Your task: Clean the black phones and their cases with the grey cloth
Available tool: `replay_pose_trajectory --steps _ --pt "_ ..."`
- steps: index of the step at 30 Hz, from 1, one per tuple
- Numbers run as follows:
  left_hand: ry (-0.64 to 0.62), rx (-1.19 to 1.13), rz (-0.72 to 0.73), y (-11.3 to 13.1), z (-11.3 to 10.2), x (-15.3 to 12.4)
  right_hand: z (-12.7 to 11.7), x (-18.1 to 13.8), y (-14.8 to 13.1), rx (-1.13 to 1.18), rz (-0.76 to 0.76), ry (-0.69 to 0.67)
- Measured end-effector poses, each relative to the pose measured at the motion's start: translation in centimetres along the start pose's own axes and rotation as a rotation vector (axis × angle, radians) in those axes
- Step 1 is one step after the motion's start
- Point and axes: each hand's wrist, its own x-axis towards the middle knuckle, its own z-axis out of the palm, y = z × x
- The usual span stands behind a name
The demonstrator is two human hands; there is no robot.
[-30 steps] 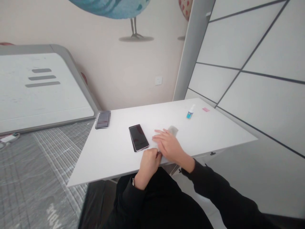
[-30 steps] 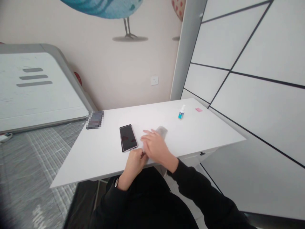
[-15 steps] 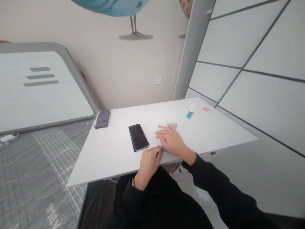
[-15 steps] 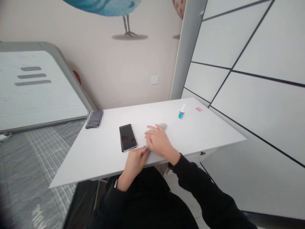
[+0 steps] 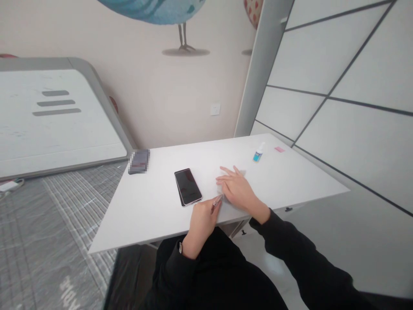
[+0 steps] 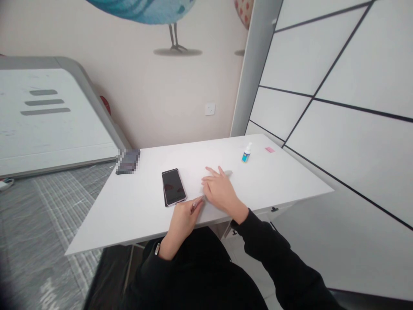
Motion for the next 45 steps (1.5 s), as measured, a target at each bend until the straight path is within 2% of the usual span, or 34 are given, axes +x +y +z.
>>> replay_pose_trajectory --steps 3,5,7,11,13,15,18,20,22,26,28,30,33,35,37,40,42,43,45 --pt "-0.018 0.060 -0.043 -0.6 0.4 0.1 1.0 -1.2 -3.8 0.078 -0.172 0.036" --pt "-0.016 0.059 -0.043 -0.7 0.4 0.2 1.3 -1.0 -4.4 0.106 -0.196 0.045" --pt "-0.017 0.048 -0.037 -0.6 0.1 0.2 1.4 -0.1 -2.8 0.083 -0.128 0.028" --pt "0.035 -0.083 0.009 0.2 -0.5 0.1 0.6 1.9 2.2 0.004 0.089 0.036" --pt "0.049 -0.118 0.021 0.3 -0.6 0.0 0.4 1.8 2.5 -0.005 0.100 0.051" --pt "0.041 -0.073 0.002 0.2 -0.3 0.0 0.7 0.9 0.7 0.021 0.017 0.058" --pt "0.040 0.000 -0.029 -0.3 0.3 0.1 1.5 -0.8 -3.6 0.108 -0.174 0.070" --pt "0.037 0.012 -0.034 -0.6 0.5 0.2 1.8 -1.3 -4.7 0.139 -0.239 0.070" --pt "0.024 0.019 -0.031 -0.6 0.4 0.2 1.7 -0.8 -3.5 0.120 -0.221 0.066" --pt "0.035 -0.054 0.022 -0.1 -0.3 0.0 0.7 1.1 1.9 0.014 0.018 0.040" --pt "0.052 -0.091 0.036 0.1 -0.5 -0.1 0.4 1.5 2.6 -0.005 0.074 0.039" --pt "0.047 -0.063 0.005 0.0 -0.3 0.0 0.6 1.0 1.0 0.025 0.008 0.053" --pt "0.031 0.012 -0.059 -0.5 0.4 0.2 1.4 -0.5 -3.4 0.113 -0.172 0.067" --pt "0.028 0.021 -0.067 -0.8 0.6 0.2 1.8 -0.9 -4.7 0.149 -0.239 0.060" --pt "0.015 0.015 -0.060 -0.9 0.5 0.2 1.6 -0.6 -3.6 0.133 -0.208 0.040" --pt "0.010 -0.043 -0.026 -0.4 -0.1 0.1 0.7 0.8 0.9 0.038 -0.021 0.009" --pt "0.032 -0.101 -0.002 -0.1 -0.3 0.0 0.2 1.5 2.8 -0.013 0.076 0.014" --pt "0.039 -0.117 0.001 0.0 -0.4 -0.1 0.2 1.6 2.9 -0.018 0.086 0.025" --pt "0.039 -0.100 -0.023 -0.1 -0.2 0.0 0.5 1.0 1.1 0.018 0.020 0.048"
